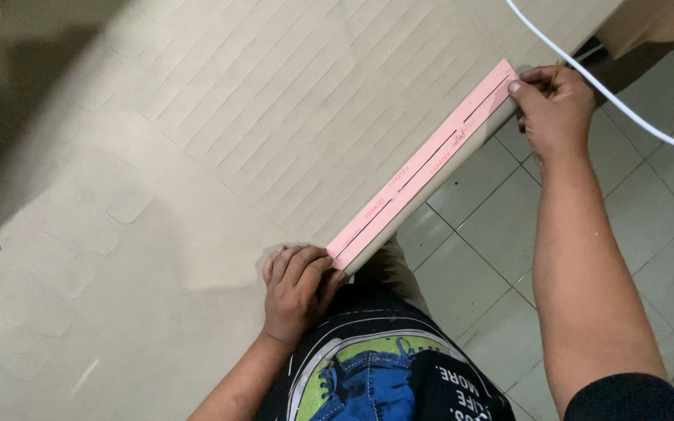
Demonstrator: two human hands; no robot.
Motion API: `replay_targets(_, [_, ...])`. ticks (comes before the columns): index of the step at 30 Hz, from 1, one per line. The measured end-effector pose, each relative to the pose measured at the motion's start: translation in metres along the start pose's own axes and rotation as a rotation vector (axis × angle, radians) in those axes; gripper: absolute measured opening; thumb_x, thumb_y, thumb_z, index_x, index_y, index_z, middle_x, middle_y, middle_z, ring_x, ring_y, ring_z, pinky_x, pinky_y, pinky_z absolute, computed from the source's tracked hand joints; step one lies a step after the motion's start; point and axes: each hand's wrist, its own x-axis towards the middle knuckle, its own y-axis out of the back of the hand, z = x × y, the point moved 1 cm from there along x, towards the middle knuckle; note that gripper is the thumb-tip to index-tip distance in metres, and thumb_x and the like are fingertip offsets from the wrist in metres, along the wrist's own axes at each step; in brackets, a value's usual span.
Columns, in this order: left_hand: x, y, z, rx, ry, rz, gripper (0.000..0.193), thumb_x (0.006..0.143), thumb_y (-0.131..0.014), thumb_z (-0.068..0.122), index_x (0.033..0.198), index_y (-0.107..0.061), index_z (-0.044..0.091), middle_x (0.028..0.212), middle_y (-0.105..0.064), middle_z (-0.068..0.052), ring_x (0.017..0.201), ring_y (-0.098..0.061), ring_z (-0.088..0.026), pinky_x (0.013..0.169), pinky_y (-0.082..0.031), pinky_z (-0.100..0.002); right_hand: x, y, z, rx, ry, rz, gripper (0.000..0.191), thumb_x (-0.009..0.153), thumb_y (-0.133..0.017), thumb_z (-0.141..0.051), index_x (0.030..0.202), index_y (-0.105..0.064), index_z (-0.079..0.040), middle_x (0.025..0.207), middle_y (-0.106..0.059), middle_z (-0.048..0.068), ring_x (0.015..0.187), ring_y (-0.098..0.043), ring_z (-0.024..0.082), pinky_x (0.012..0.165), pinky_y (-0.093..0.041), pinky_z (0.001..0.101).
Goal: The person places a long pink paper ruler template on a sheet of beige material and marks lines along it with a pen. They reposition the template to different spots on the material, smooth the material flat, and continue marking lines along the template edge.
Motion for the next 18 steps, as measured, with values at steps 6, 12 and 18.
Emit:
replay_targets(6, [0.0015,0.0013,0.0004,-0.021,-0.004,-0.001,0.023,0.083,-0.081,0.020,0.102,-0.070,0.011,0.111,-0.068,-0.005,0.112,-0.062,-0.026,0.105,-0.041,-0.044,-0.0030,-0.0002,0.0024,-0.055,0.045,-0.007,0.011,0.099,-0.074,-0.011,0.107,-0.069,-0.006,0.097,-0.071,0.003,0.078,-0.065,0.007,0.057,-0.051,0.0187])
replay_targets(12, [0.0041,0.0043,0.0030,-0.035,-0.005,-0.004,0.024,0.084,-0.081,0.019,0.102,-0.069,0.009,0.111,-0.068,-0.006,0.113,-0.062,-0.027,0.107,-0.041,-0.046,0.0029,0.0017,0.0027,-0.019,0.043,-0.032,0.013,0.099,-0.075,-0.010,0.109,-0.069,-0.005,0.100,-0.071,0.004,0.081,-0.066,0.008,0.058,-0.051,0.0195])
replay_targets(18, [0.0053,0.0077,0.0060,-0.057,-0.006,0.000,0.023,0.082,-0.081,0.018,0.100,-0.069,0.009,0.109,-0.066,-0.007,0.111,-0.060,-0.029,0.105,-0.041,-0.047,0.0005,0.0033,0.0021,-0.030,0.046,-0.033,0.016,0.099,-0.076,-0.010,0.112,-0.068,-0.005,0.102,-0.071,0.003,0.085,-0.069,0.006,0.060,-0.053,0.0172])
